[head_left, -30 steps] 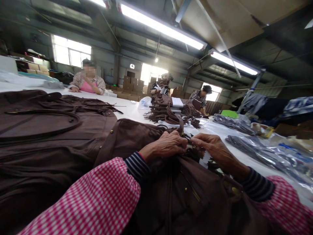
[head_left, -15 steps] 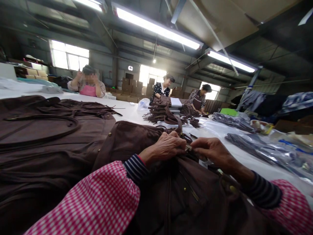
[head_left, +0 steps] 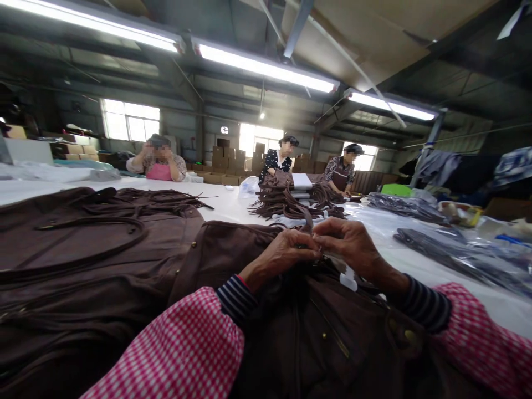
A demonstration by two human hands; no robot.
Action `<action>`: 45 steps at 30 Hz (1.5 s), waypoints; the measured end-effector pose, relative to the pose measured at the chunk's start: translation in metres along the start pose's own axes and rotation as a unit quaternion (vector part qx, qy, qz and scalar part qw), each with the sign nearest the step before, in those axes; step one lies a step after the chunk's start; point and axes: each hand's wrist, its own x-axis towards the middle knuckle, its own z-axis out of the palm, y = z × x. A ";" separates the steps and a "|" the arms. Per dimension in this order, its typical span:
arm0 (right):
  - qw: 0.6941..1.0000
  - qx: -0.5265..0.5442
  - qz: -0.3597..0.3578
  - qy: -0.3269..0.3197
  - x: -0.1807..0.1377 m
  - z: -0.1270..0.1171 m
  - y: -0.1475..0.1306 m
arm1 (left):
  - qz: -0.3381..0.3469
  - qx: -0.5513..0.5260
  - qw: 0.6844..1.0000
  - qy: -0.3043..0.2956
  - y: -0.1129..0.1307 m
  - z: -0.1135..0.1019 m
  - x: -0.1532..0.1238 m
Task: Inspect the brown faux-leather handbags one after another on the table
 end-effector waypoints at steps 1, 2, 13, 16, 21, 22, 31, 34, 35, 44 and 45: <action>0.998 0.057 0.027 0.007 0.001 0.001 0.001 | 0.013 -0.004 1.000 -0.002 -0.001 0.001 0.000; 0.993 0.108 0.053 0.005 0.001 0.002 0.003 | 0.024 -0.006 1.000 -0.002 -0.002 0.002 0.001; 0.942 0.275 0.188 0.034 -0.007 -0.007 0.018 | -0.007 0.097 0.994 0.044 0.000 0.002 -0.003; 0.946 0.258 0.195 0.037 -0.013 -0.009 0.021 | -0.014 0.107 0.994 0.031 0.002 0.003 -0.003; 0.969 0.196 0.152 0.005 -0.012 0.004 0.011 | -0.006 0.089 0.995 0.034 0.003 0.003 -0.003; 0.969 0.199 0.144 0.005 -0.009 0.007 0.009 | -0.004 0.085 0.996 0.030 0.003 0.002 -0.004; 0.955 0.264 0.138 0.005 -0.009 0.005 0.013 | -0.023 0.074 0.997 0.030 0.003 0.001 -0.001; 0.958 0.253 0.134 0.000 -0.016 -0.003 0.015 | -0.038 0.082 0.996 0.021 0.005 0.001 0.000; 0.961 0.241 0.132 -0.005 -0.017 -0.005 0.015 | -0.041 0.089 0.995 0.006 0.005 0.001 0.000; 0.981 0.145 0.125 -0.041 -0.022 -0.009 0.007 | -0.058 0.224 0.973 -0.011 0.004 0.000 -0.001; 0.981 0.139 0.125 -0.047 -0.022 -0.009 0.007 | -0.058 0.223 0.973 -0.013 0.005 0.000 -0.001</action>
